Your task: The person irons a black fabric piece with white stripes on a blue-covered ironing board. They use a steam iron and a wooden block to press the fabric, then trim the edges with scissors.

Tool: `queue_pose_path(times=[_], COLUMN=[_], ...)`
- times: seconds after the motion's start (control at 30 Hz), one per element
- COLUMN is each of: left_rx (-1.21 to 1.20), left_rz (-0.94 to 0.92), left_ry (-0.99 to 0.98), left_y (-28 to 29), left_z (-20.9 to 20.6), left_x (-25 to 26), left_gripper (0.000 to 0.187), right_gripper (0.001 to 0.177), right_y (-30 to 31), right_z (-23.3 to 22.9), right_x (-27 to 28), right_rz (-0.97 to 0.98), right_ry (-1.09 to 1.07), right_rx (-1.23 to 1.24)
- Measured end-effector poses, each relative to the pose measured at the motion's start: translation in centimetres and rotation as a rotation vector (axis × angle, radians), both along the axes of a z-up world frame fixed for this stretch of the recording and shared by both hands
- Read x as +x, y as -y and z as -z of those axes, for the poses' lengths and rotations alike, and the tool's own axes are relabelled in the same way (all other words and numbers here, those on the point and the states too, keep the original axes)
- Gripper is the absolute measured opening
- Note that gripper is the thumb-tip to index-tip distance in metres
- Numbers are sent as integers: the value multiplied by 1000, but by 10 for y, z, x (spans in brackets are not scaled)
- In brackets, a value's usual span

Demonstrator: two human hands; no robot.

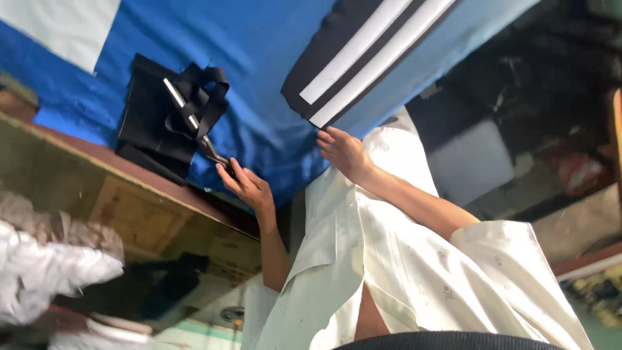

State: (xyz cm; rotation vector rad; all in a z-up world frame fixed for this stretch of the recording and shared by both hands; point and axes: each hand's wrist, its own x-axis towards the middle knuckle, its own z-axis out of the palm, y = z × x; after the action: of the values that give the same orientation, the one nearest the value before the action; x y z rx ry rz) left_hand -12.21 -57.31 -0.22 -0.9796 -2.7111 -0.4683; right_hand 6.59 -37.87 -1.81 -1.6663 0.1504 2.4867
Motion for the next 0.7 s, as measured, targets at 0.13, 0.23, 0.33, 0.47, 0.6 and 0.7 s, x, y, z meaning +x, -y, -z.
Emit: queue_pose_path(times=[0.13,0.23,0.33,0.47,0.6,0.7], left_rx=[62,71,29,-20,-129,-171], left_rz=[51,13,-79,-208,-177,-170], left_ry=[72,137,208,317,494,639], left_y=[7,14,26,40,71,83], left_z=[-5,-14,-18,-26,-23,-37], left_x=[7,1,-12,-33,-53,-65], left_gripper=[38,45,56,50,45,41], right_gripper=[46,40,35,34,19,23], right_y=[-4,-9,-11,-1,13,19], right_z=[-18,-23,-34,-37,-28,-25], right_x=[-40,-58,-71,-76,-56,-44], right_rz=[-43,-60,-133,-63,209,342], right_ry=[247,382,530,602,509,393], right_rx=[104,252,385,507,454,363])
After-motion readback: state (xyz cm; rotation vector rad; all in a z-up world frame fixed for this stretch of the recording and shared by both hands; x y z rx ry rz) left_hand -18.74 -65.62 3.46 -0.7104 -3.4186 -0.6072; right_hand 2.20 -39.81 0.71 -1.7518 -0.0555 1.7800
